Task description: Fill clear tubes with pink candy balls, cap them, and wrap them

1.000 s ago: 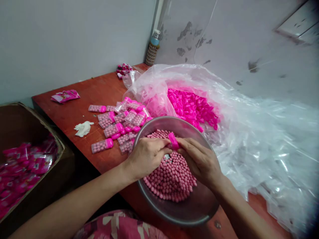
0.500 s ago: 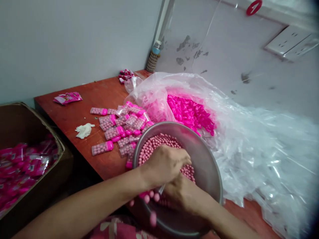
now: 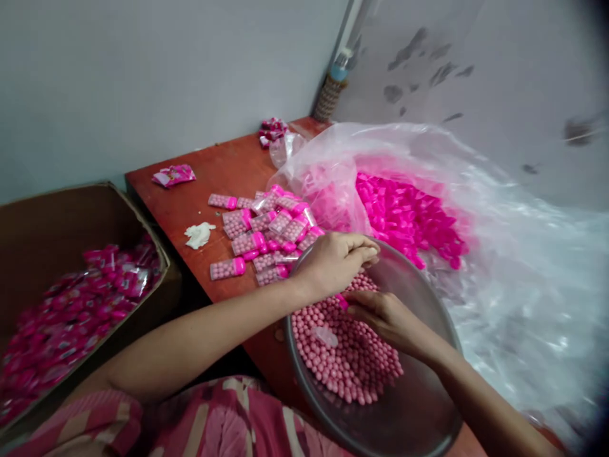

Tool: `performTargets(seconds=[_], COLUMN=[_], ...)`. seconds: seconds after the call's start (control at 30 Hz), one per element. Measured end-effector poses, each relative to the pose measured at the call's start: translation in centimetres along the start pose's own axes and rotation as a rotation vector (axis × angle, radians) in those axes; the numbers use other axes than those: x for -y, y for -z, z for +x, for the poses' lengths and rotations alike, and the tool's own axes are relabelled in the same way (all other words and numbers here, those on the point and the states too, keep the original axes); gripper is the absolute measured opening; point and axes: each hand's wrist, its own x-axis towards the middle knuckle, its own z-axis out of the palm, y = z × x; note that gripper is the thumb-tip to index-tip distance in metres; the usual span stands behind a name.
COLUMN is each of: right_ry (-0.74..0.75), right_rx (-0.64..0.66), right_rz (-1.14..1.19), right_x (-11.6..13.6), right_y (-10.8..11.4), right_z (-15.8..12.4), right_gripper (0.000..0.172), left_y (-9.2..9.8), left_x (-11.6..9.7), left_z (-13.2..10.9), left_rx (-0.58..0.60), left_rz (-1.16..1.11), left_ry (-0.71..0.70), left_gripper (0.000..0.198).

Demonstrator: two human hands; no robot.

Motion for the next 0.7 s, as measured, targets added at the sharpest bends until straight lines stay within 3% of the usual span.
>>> performTargets(seconds=[0.17,0.4,0.57,0.7], right_ry=[-0.02,-0.032,-0.124,-0.176], right_rx=[0.059,0.097,0.053,-0.053], right_rz=[-0.02,-0.111,-0.505,-0.765], right_x=[-1.1,-0.8,-1.5,-0.5], right_y=[-0.8,-0.7,-1.3,-1.5], right_z=[0.5,0.7,0.3,-1.0], right_gripper=[0.02,0.022,0.023,0.031], left_y=[2.4,5.1,5.7,7.2], left_x=[-0.6,-0.6,-0.3,-0.8], left_z=[-2.2,-5.6,-6.3,-8.4], left_rx=[-0.08,-0.097,-0.076,-0.192], left_rz=[-0.066,0.225,0.29,0.196], left_ry=[-0.018,-0.07,-0.077,-0.111], left_gripper=[0.017,0.023,0.022,0.017])
